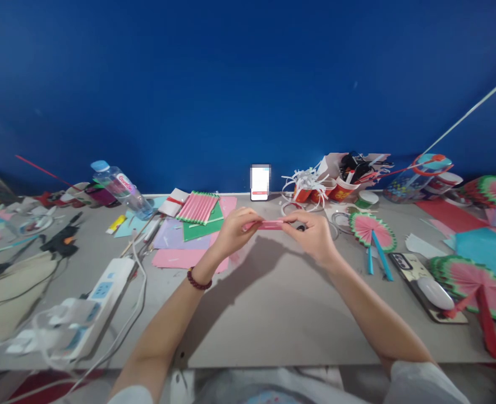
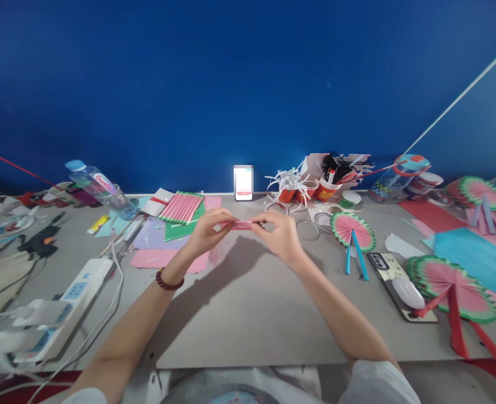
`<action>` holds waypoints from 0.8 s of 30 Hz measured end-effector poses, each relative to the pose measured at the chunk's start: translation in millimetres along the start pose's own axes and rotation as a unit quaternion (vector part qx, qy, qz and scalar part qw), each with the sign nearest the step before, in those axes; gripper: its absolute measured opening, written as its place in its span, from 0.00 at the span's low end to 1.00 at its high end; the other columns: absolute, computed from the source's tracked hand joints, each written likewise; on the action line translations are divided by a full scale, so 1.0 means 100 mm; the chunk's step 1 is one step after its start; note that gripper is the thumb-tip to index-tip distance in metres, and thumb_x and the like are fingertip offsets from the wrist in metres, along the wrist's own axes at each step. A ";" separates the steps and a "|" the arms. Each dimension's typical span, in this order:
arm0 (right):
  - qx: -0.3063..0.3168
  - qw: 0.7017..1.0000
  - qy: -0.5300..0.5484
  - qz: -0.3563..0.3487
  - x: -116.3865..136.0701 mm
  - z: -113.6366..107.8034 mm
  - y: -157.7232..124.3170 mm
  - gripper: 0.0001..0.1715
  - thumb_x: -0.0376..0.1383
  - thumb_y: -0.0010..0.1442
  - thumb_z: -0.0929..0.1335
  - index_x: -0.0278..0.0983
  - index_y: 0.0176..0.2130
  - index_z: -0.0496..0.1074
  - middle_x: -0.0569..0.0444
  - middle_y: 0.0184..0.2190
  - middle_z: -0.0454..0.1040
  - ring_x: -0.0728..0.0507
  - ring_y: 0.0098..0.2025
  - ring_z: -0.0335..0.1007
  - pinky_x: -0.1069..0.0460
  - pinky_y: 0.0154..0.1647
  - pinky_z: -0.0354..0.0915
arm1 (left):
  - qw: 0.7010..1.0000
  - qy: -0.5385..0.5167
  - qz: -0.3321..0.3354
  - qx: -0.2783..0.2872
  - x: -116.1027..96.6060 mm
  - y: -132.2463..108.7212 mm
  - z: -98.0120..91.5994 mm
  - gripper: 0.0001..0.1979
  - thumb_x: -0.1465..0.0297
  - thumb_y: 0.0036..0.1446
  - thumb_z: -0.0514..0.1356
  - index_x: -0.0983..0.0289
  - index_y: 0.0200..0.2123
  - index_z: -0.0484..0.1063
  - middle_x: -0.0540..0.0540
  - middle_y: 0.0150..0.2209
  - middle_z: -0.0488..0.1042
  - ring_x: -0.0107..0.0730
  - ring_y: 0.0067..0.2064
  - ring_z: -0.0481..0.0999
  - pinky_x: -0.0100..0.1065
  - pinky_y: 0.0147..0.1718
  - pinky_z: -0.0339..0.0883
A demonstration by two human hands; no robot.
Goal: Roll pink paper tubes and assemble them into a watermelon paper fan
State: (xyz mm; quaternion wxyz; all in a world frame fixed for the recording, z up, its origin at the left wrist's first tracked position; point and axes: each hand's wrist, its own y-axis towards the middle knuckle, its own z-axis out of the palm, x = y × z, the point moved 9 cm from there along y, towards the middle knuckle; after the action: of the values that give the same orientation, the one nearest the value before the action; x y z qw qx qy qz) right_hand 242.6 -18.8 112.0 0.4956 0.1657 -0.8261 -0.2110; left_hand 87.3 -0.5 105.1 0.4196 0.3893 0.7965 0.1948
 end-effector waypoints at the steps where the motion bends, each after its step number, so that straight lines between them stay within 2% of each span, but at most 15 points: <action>1: -0.007 1.000 -0.013 -0.025 0.07 0.01 -0.02 0.04 0.34 0.54 0.69 0.38 0.30 0.77 0.52 0.29 0.78 0.44 0.32 0.73 0.49 0.36 0.68 | 1.000 -0.003 0.004 -0.003 -0.05 0.00 0.01 0.06 0.70 0.59 0.57 0.63 0.37 0.74 0.56 0.33 0.75 0.31 0.35 0.72 0.33 0.34 0.64; 6: -0.020 0.991 -0.059 -0.120 0.34 0.07 -0.11 0.07 0.31 0.56 0.67 0.39 0.31 0.75 0.53 0.27 0.77 0.45 0.32 0.71 0.48 0.37 0.67 | 0.997 -0.048 0.019 -0.052 -0.20 -0.03 0.01 0.06 0.70 0.59 0.57 0.63 0.35 0.74 0.56 0.33 0.76 0.30 0.35 0.73 0.34 0.36 0.67; 10: -0.026 0.991 -0.073 -0.113 0.39 0.07 -0.14 0.06 0.34 0.57 0.68 0.40 0.36 0.75 0.53 0.30 0.77 0.45 0.33 0.71 0.49 0.37 0.67 | 0.991 -0.103 -0.011 -0.081 -0.16 -0.05 -0.02 0.06 0.70 0.59 0.57 0.64 0.32 0.73 0.56 0.32 0.76 0.30 0.35 0.74 0.32 0.34 0.69; 16: -0.052 0.989 -0.070 -0.119 0.43 0.02 -0.15 0.07 0.32 0.57 0.67 0.40 0.36 0.76 0.52 0.30 0.77 0.45 0.33 0.71 0.49 0.36 0.68 | 0.987 -0.130 -0.037 -0.090 -0.15 -0.05 -0.02 0.04 0.71 0.56 0.60 0.65 0.34 0.74 0.56 0.33 0.77 0.28 0.35 0.75 0.29 0.32 0.71; 20: -0.079 0.982 -0.078 -0.155 0.47 0.00 -0.16 0.09 0.30 0.57 0.67 0.41 0.34 0.76 0.53 0.28 0.77 0.44 0.34 0.71 0.47 0.37 0.69 | 0.987 -0.130 -0.017 -0.092 -0.22 -0.06 -0.01 0.07 0.73 0.56 0.59 0.64 0.39 0.73 0.56 0.35 0.77 0.27 0.35 0.76 0.29 0.34 0.73; 24: -0.086 0.978 -0.086 -0.168 0.50 0.00 -0.20 0.10 0.30 0.57 0.67 0.42 0.38 0.76 0.53 0.30 0.78 0.43 0.35 0.71 0.47 0.39 0.69 | 0.987 -0.105 0.018 -0.118 -0.28 -0.08 -0.06 0.05 0.75 0.57 0.59 0.64 0.36 0.73 0.56 0.34 0.77 0.28 0.36 0.76 0.30 0.36 0.72</action>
State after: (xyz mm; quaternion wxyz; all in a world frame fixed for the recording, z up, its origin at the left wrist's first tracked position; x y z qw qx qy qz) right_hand 221.5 -59.9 139.6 0.3927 0.2405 -0.8045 -0.3751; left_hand 88.1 -27.3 118.2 0.5406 0.3697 0.7122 0.2527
